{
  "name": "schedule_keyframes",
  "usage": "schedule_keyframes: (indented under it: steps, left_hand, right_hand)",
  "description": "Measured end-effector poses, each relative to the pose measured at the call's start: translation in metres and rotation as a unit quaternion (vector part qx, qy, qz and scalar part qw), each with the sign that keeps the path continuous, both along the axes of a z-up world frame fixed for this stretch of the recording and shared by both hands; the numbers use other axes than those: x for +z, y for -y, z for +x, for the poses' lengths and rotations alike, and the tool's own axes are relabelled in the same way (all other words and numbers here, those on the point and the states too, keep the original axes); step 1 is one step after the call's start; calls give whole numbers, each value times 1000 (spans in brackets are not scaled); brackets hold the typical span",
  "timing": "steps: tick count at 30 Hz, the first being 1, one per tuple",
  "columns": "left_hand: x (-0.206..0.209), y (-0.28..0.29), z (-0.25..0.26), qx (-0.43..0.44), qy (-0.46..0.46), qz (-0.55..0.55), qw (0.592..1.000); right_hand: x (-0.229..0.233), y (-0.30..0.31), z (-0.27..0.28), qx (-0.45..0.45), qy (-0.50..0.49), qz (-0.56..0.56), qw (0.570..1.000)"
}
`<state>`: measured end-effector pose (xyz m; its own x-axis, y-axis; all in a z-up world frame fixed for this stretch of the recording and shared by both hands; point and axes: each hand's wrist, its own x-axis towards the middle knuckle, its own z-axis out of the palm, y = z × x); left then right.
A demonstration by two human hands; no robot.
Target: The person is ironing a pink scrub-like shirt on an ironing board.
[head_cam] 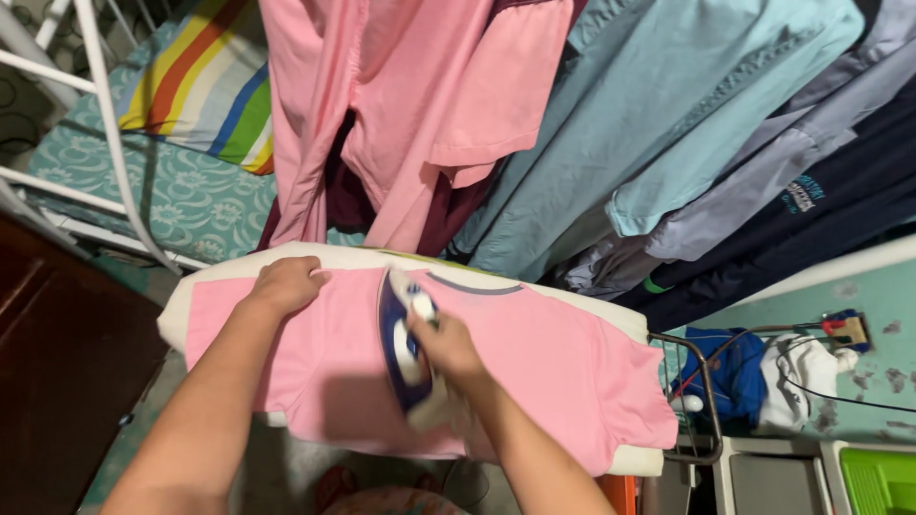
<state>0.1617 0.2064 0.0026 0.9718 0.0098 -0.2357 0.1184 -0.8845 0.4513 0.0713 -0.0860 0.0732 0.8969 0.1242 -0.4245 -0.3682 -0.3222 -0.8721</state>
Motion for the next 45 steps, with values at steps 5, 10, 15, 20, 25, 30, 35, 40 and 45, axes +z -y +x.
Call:
schedule_keyframes:
  steps: [5,10,15,20,25,30,35,40,45]
  left_hand:
    - [38,1,-17,-36,-49,58,996]
    - [24,-27,-21,-14,-26,59,998]
    - [50,-45,-34,6,60,11,998]
    - [55,-48,-33,-16,100,23,995]
    - [77,-43,-42,31,86,-3,996]
    - [48,-76,-61,103,-1,101,990]
    - [27,-111,-74,160,33,-2,987]
    - [52,-101,-75,156,105,-3,982]
    - [32,-96,-64,183,158,-3,970]
  right_hand:
    - [10,-28,39,-30,6,20,999]
    - [3,-22,16,-22,-11,37,999]
    - [11,-15,-56,76,-34,-9,997]
    - [16,-35,-39,97,-48,-30,994]
    - [15,-60,18,78,-3,-2,997]
    - [14,-59,8,69,-38,26,997]
    - [3,-39,-54,109,-58,-7,992]
    - [29,-49,-76,147,-69,-65,985]
    - [40,-79,-34,165,-10,-111,980]
